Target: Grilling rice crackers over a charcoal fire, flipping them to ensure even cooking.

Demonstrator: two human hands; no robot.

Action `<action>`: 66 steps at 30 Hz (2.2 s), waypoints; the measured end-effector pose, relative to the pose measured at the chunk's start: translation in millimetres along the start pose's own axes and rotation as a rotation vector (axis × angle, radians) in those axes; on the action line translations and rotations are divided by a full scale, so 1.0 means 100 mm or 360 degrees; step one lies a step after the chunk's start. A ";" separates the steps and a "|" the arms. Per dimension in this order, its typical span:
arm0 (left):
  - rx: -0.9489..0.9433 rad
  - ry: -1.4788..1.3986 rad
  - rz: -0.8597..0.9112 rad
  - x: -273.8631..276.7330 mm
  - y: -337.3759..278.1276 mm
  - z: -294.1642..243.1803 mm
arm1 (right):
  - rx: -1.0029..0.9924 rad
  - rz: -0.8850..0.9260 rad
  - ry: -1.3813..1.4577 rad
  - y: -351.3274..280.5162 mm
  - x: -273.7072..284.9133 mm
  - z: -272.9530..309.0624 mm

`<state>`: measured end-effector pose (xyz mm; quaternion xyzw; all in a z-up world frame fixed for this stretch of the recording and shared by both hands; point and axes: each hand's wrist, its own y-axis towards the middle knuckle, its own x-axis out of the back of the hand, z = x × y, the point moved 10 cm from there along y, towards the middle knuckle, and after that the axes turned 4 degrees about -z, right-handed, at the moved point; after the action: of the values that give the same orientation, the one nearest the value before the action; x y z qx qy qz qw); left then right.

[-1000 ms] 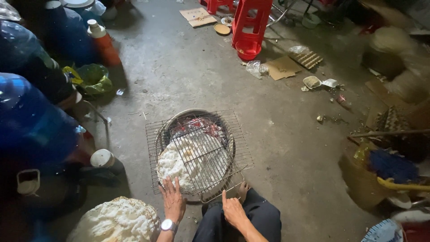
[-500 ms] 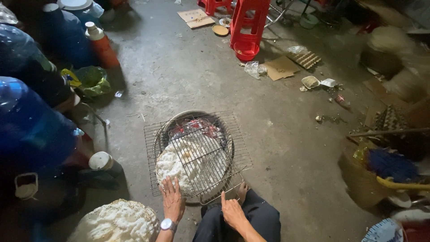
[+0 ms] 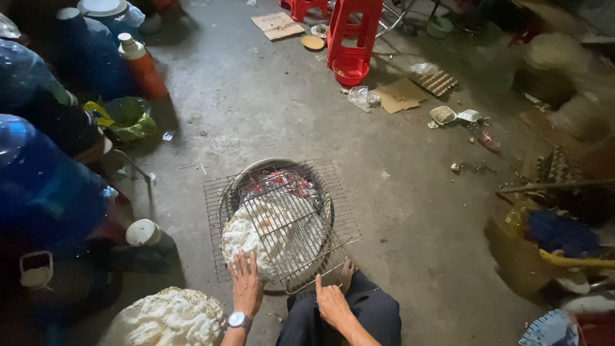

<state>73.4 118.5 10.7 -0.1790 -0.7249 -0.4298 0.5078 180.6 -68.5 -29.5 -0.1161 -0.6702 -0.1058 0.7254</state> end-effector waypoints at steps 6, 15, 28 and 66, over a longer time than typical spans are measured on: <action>-0.0105 0.0048 -0.0029 -0.02 0.03 0.01 | 0.0023 0.0019 -0.0011 -0.02 0.04 -0.01; -0.0474 -0.0040 -0.0070 0.98 0.85 -0.20 | 0.0077 -0.0422 0.0036 0.11 1.82 -0.19; 0.1214 -0.1031 0.0124 1.16 1.12 0.37 | 0.0113 -0.0832 0.0234 1.75 4.16 -0.87; 0.1511 -0.0915 -0.0072 0.32 -0.57 1.08 | 0.0051 -0.0126 -0.0011 -0.10 0.09 -0.25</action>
<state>-42.0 167.6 1.6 -0.0249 -0.9520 -0.0007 0.3050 201.8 -85.8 -22.0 -0.0781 -0.6783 -0.1233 0.7201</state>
